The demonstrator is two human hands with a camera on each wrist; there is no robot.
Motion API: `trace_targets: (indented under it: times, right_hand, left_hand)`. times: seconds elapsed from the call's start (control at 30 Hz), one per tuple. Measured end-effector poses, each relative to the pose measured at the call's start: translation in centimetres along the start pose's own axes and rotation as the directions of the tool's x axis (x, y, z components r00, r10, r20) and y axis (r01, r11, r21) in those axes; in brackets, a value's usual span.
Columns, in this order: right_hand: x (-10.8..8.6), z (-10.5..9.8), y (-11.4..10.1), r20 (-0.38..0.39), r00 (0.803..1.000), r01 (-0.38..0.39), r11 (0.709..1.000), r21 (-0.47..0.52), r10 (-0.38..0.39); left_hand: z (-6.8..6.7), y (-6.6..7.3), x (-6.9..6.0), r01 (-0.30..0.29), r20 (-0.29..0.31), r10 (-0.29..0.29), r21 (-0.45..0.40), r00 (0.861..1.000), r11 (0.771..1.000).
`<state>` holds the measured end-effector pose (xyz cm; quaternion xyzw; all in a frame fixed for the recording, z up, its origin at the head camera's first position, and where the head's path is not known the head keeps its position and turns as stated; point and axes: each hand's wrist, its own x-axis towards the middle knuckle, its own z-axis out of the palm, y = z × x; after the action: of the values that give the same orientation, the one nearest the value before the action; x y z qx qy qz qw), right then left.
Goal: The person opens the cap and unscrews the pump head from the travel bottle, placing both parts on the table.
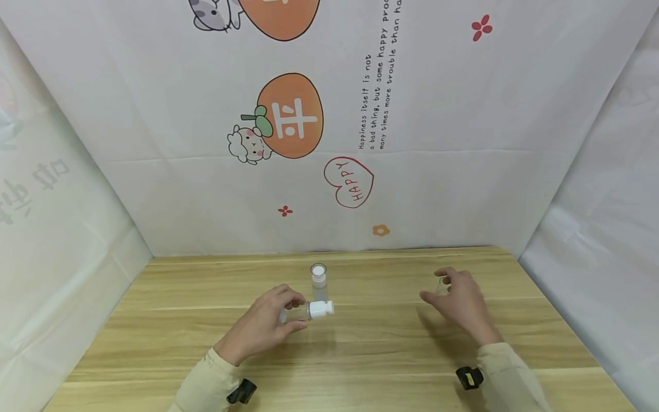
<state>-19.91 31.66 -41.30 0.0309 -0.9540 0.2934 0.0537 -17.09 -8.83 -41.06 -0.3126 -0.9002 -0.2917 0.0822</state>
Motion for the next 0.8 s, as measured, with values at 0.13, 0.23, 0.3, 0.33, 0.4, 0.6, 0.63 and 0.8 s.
trace_targets:
  times: [0.13, 0.23, 0.3, 0.33, 0.4, 0.6, 0.63, 0.8]
  right_hand:
    - [-0.3, 0.4, -0.9, -0.004, 0.999, 0.039, 0.999, 0.003, -0.038]
    - [-0.5, 0.6, -1.7, -0.015, 0.997, 0.077, 0.997, 0.003, -0.077]
    - [-0.7, 0.9, -2.2, -0.025, 0.994, 0.106, 0.994, 0.001, -0.106]
    - [-0.7, 1.0, -2.5, -0.027, 0.993, 0.119, 0.993, 0.001, -0.119]
    - [-0.9, 1.2, -3.0, -0.031, 0.990, 0.140, 0.990, 0.005, -0.140]
    - [-1.4, 2.0, -4.8, -0.037, 0.979, 0.202, 0.979, 0.032, -0.201]
    - [-1.4, 2.1, -5.1, -0.037, 0.977, 0.213, 0.976, 0.040, -0.212]
    - [-1.8, 2.6, -6.4, -0.027, 0.969, 0.247, 0.964, 0.102, -0.245]
  left_hand:
    - [0.1, 0.0, 0.0, 0.002, -0.001, -0.002, 0.002, 1.000, 1.000]
    - [0.1, 0.1, -0.1, 0.007, -0.001, -0.007, 0.008, 1.000, 1.000]
    - [0.1, 0.2, -0.1, 0.009, 0.000, -0.009, 0.011, 1.000, 1.000]
    - [0.1, 0.2, -0.1, 0.010, 0.001, -0.010, 0.011, 1.000, 1.000]
    - [0.1, 0.2, -0.1, 0.008, 0.001, -0.008, 0.010, 1.000, 1.000]
    - [0.2, 0.1, 0.0, 0.002, 0.005, -0.002, 0.005, 1.000, 1.000]
    - [0.2, 0.2, 0.0, 0.002, 0.005, -0.002, 0.005, 1.000, 1.000]
    - [0.2, 0.3, 0.0, -0.003, 0.008, 0.003, 0.000, 1.000, 1.000]
